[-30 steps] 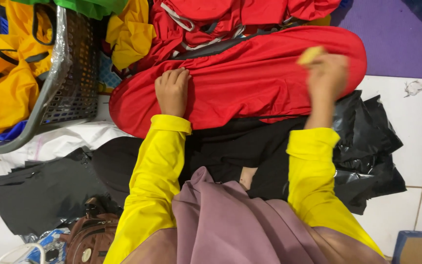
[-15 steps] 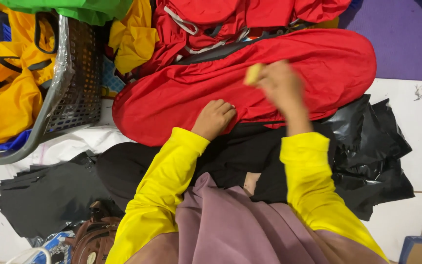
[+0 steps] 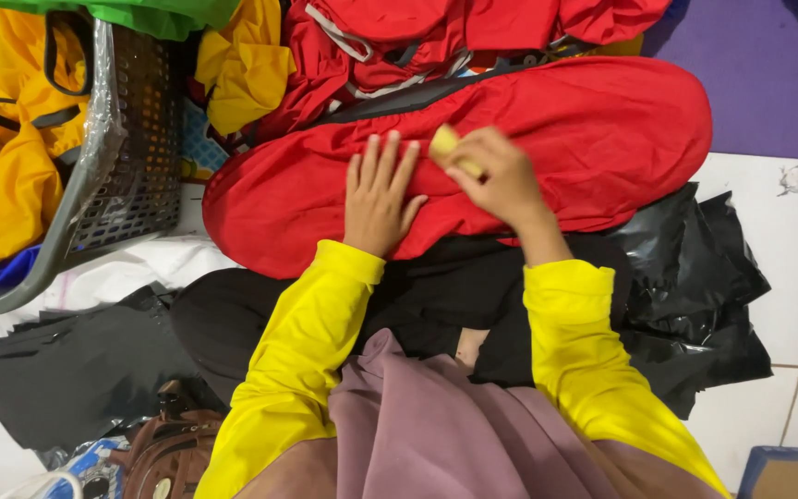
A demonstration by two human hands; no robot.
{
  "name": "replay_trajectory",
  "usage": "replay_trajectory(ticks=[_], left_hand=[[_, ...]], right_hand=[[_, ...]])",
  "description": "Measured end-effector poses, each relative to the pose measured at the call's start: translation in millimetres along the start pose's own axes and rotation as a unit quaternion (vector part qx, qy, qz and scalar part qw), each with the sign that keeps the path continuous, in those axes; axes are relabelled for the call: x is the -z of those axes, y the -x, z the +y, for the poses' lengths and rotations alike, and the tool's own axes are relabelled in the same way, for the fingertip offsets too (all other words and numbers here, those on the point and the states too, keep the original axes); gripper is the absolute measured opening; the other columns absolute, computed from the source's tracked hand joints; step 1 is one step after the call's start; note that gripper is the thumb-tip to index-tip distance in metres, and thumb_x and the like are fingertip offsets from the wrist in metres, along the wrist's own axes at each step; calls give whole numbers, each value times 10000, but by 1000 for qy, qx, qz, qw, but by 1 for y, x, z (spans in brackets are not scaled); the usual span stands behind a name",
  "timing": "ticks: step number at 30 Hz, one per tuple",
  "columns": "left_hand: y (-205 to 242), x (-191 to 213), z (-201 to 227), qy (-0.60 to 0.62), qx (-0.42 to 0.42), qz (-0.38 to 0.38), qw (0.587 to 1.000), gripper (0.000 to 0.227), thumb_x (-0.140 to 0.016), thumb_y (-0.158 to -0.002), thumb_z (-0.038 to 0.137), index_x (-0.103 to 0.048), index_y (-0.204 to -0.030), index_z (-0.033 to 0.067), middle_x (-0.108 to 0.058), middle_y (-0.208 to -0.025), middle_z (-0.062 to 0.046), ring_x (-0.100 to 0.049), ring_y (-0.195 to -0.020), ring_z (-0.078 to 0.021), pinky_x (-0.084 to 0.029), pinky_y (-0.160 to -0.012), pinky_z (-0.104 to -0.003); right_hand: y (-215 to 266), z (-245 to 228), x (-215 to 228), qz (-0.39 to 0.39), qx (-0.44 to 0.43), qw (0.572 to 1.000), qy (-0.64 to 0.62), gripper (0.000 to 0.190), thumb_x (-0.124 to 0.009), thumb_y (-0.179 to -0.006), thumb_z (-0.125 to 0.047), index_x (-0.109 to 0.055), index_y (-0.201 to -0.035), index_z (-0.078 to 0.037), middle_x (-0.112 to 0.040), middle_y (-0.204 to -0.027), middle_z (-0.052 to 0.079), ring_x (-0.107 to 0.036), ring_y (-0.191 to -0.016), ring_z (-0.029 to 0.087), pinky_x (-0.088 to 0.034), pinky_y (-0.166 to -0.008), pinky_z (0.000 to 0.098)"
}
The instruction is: The person uses shears to trim a red fabric seat cover and subsequently wipes the surface of the cover with a sponge.
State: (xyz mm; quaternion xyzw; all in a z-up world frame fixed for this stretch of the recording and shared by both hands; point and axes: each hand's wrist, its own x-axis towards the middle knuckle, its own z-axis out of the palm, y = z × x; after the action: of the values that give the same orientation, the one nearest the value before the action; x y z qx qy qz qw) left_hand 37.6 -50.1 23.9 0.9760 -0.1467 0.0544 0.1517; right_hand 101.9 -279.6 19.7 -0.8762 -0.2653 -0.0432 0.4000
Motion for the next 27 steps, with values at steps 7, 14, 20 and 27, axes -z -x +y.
replay_trajectory(ticks=[7,14,20,27], left_hand=[[0,10,1,-37,65,-40,996,886,-677,-927,609,-370,-1625,159,-270,-1694,-105,-205,-1561,-384,-193,-1245,-554],[-3,5,0,-36,68,-40,996,896,-669,-933,609,-358,-1624,132,-262,-1691,-135,-216,-1552,-420,-190,-1234,-602],[-2,5,-1,-38,75,-18,996,839,-664,-953,592,-398,-1610,143,-298,-1682,-109,-255,-1546,-394,-216,-1234,-584],[-1,6,-2,-47,97,4,994,870,-682,-937,631,-394,-1612,165,-308,-1685,-65,-297,-1539,-367,-274,-1217,-555]], right_hand=[[30,97,100,243,-211,912,254,182,-766,-788,-46,-691,-904,-166,-624,-943,10,-628,-788,195,-526,-649,332],[3,20,99,407,-125,876,225,151,-651,-933,-12,-594,-1069,-47,-564,-1062,103,-612,-975,277,-527,-850,405],[-30,-44,11,72,25,997,5,274,-760,-821,41,-729,-1079,-46,-628,-1126,118,-629,-975,295,-537,-841,384],[17,106,88,249,-190,933,175,141,-810,-964,-67,-675,-932,-38,-617,-985,69,-603,-746,182,-523,-603,303]])
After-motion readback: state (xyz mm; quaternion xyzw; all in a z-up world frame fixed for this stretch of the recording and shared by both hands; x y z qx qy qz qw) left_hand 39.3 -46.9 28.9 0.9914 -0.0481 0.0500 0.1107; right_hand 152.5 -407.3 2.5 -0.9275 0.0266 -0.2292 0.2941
